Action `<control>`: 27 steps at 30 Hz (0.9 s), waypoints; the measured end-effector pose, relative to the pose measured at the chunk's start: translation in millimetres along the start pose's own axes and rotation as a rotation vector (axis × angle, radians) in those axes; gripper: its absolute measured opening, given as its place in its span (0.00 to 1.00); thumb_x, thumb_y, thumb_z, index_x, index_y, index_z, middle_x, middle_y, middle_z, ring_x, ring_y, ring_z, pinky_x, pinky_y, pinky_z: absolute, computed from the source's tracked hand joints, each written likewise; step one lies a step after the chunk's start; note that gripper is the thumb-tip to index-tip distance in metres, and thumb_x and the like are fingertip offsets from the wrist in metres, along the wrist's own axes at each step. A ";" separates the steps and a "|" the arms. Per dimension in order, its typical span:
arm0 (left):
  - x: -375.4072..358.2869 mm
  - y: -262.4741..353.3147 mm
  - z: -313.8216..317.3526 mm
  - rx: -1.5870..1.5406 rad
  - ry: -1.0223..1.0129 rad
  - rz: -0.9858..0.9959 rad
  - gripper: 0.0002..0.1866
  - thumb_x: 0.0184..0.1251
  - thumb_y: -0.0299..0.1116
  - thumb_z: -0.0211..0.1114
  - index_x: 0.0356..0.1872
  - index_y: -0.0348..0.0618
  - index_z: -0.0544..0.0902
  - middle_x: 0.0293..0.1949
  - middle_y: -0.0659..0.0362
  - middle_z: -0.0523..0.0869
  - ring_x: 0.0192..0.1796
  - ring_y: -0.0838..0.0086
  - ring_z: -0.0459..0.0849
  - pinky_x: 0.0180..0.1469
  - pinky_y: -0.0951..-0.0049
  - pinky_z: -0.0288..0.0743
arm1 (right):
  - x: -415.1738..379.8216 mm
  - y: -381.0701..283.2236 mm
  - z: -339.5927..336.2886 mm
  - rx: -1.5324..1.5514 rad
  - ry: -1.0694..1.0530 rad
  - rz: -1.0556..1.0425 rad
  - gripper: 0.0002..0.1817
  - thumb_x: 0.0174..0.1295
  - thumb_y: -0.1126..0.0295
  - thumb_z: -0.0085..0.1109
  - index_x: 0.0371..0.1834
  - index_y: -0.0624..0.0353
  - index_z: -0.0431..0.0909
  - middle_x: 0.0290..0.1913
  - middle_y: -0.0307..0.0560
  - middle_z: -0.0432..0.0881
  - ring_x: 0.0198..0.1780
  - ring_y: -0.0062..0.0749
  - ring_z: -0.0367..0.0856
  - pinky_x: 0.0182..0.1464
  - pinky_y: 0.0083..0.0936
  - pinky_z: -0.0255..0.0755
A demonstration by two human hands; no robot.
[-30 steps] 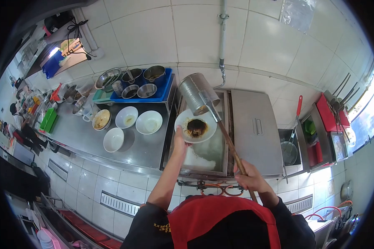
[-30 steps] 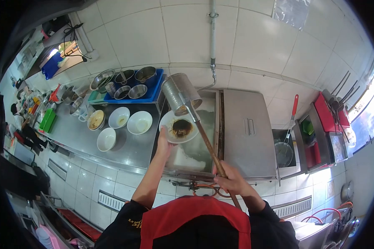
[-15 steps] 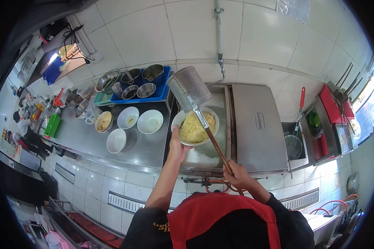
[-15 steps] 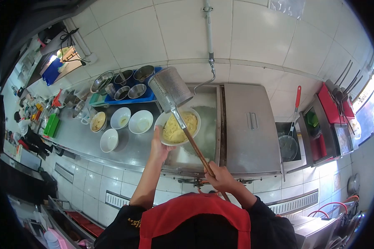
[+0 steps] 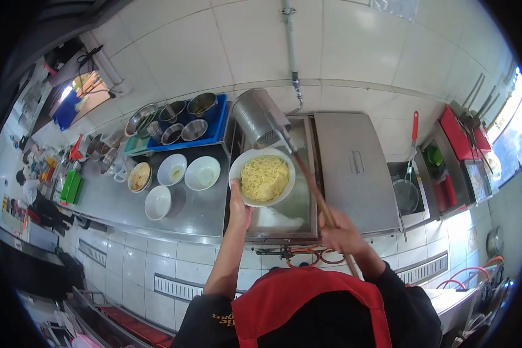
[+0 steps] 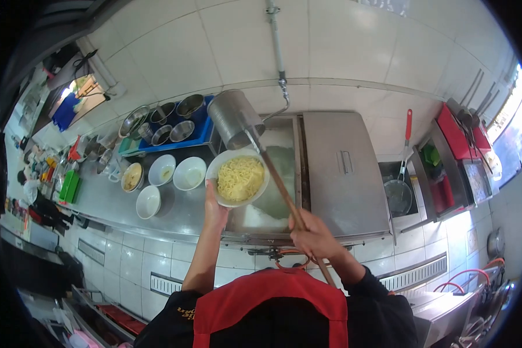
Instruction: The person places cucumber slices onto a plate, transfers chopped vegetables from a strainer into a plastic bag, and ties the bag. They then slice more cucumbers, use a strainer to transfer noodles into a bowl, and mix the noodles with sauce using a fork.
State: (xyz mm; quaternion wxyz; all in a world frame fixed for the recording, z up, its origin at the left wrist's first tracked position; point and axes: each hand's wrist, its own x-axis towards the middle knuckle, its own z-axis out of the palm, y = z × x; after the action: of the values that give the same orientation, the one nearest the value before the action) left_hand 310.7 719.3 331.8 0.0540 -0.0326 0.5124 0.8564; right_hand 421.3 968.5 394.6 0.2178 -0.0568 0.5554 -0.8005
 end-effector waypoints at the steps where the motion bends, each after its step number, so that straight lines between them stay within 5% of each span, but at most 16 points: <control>1: 0.1 -1.8 2.7 -0.042 0.013 -0.006 0.30 0.69 0.55 0.36 0.61 0.40 0.60 0.57 0.54 0.70 0.57 0.68 0.72 0.50 0.69 0.71 | -7.3 -20.1 2.3 0.152 -0.012 0.003 0.07 0.54 0.76 0.49 0.35 0.55 0.66 0.13 0.34 0.62 0.10 0.19 0.60 0.13 0.19 0.55; 3: 0.5 -7.3 11.3 -0.124 0.024 -0.029 0.30 0.69 0.54 0.37 0.62 0.40 0.59 0.59 0.52 0.68 0.60 0.66 0.69 0.58 0.66 0.66 | -23.8 -59.9 4.3 0.458 -0.027 -0.011 0.07 0.55 0.77 0.48 0.35 0.54 0.67 0.11 0.31 0.59 0.08 0.15 0.55 0.11 0.15 0.51; 10: 15.3 -44.5 -3.1 -0.112 -0.131 -0.034 0.35 0.64 0.59 0.45 0.64 0.45 0.56 0.62 0.53 0.63 0.63 0.60 0.64 0.61 0.50 0.61 | -83.0 -93.0 -65.6 0.477 0.254 -0.076 0.06 0.59 0.76 0.46 0.39 0.59 0.68 0.12 0.31 0.60 0.09 0.13 0.51 0.11 0.14 0.48; 18: -7.8 -44.7 5.3 -0.111 -0.017 -0.107 0.35 0.66 0.57 0.42 0.64 0.39 0.55 0.63 0.53 0.62 0.65 0.63 0.62 0.65 0.61 0.56 | -165.1 -71.3 -151.9 0.072 0.850 0.033 0.09 0.54 0.78 0.46 0.39 0.65 0.70 0.12 0.33 0.61 0.08 0.13 0.53 0.08 0.14 0.46; 26: -8.2 -66.7 -10.0 -0.082 -0.026 -0.086 0.35 0.66 0.57 0.42 0.64 0.39 0.55 0.63 0.53 0.62 0.65 0.63 0.61 0.66 0.63 0.53 | -195.7 -62.6 -267.6 0.269 0.615 0.146 0.11 0.56 0.76 0.47 0.40 0.70 0.71 0.13 0.32 0.61 0.10 0.12 0.56 0.09 0.11 0.49; 27: -9.7 -66.4 -6.6 -0.090 -0.010 -0.083 0.35 0.66 0.57 0.42 0.64 0.39 0.55 0.63 0.53 0.62 0.65 0.63 0.61 0.66 0.63 0.54 | -186.4 -66.2 -278.8 0.328 0.588 0.176 0.09 0.57 0.76 0.46 0.38 0.70 0.71 0.14 0.35 0.67 0.10 0.13 0.60 0.09 0.11 0.53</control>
State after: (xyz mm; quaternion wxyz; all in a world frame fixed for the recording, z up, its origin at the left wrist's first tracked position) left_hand 328.7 744.1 271.7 0.0905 -0.0518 0.4713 0.8758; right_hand 477.1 1305.4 378.3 0.1230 0.2602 0.4611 -0.8394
